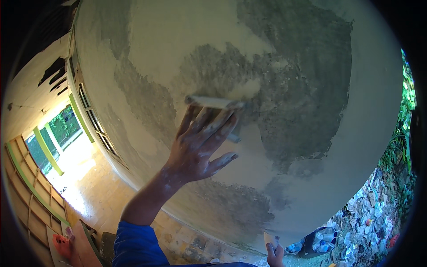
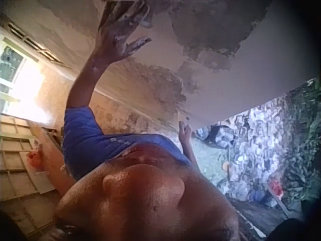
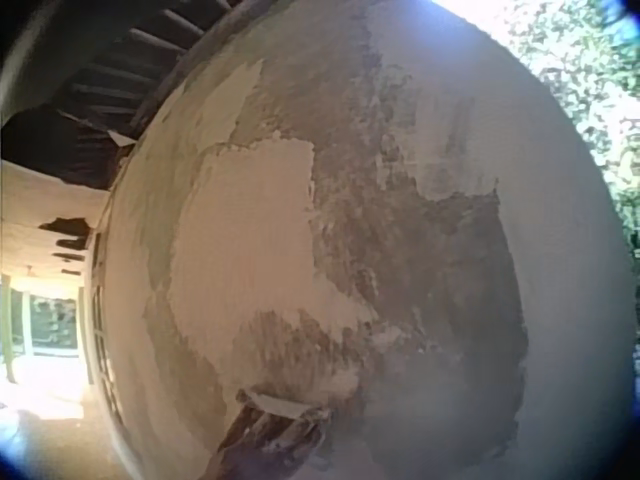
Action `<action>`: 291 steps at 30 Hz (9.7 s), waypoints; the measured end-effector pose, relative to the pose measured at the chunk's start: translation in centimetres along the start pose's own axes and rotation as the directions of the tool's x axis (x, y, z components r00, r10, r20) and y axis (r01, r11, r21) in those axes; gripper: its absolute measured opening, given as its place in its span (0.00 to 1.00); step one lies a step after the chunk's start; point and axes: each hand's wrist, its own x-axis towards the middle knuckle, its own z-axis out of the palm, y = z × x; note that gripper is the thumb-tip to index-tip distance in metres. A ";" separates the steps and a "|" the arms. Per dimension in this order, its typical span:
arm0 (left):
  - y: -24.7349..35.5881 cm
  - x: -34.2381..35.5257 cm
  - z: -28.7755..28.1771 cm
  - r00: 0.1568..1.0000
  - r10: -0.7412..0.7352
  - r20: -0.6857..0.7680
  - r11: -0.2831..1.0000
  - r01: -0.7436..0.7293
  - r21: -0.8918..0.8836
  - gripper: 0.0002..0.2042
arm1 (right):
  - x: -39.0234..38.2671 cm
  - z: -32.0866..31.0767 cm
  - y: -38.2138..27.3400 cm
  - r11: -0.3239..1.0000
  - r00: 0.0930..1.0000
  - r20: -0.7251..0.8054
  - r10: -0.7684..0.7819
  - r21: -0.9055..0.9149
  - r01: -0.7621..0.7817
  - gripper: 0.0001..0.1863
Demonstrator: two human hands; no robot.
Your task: The person sands a wall surface with a sanding sponge, then applies white filler to the wall using a putty knife.
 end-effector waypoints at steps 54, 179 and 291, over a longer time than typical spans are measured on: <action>-0.5 -0.1 -0.2 1.000 0.002 -0.013 1.000 -0.002 0.000 0.34 | -0.4 0.1 -0.4 0.999 0.999 0.023 0.033 -0.004 -0.033 0.25; -1.8 4.1 -0.7 0.983 0.103 -0.150 0.991 -0.089 0.097 0.34 | -0.8 0.4 -1.6 0.967 0.976 0.100 0.191 0.151 -0.204 0.12; 2.5 3.4 1.5 0.974 -0.066 -0.216 0.995 0.082 0.062 0.35 | 0.1 0.0 -2.6 0.979 0.989 0.065 0.130 0.151 -0.139 0.12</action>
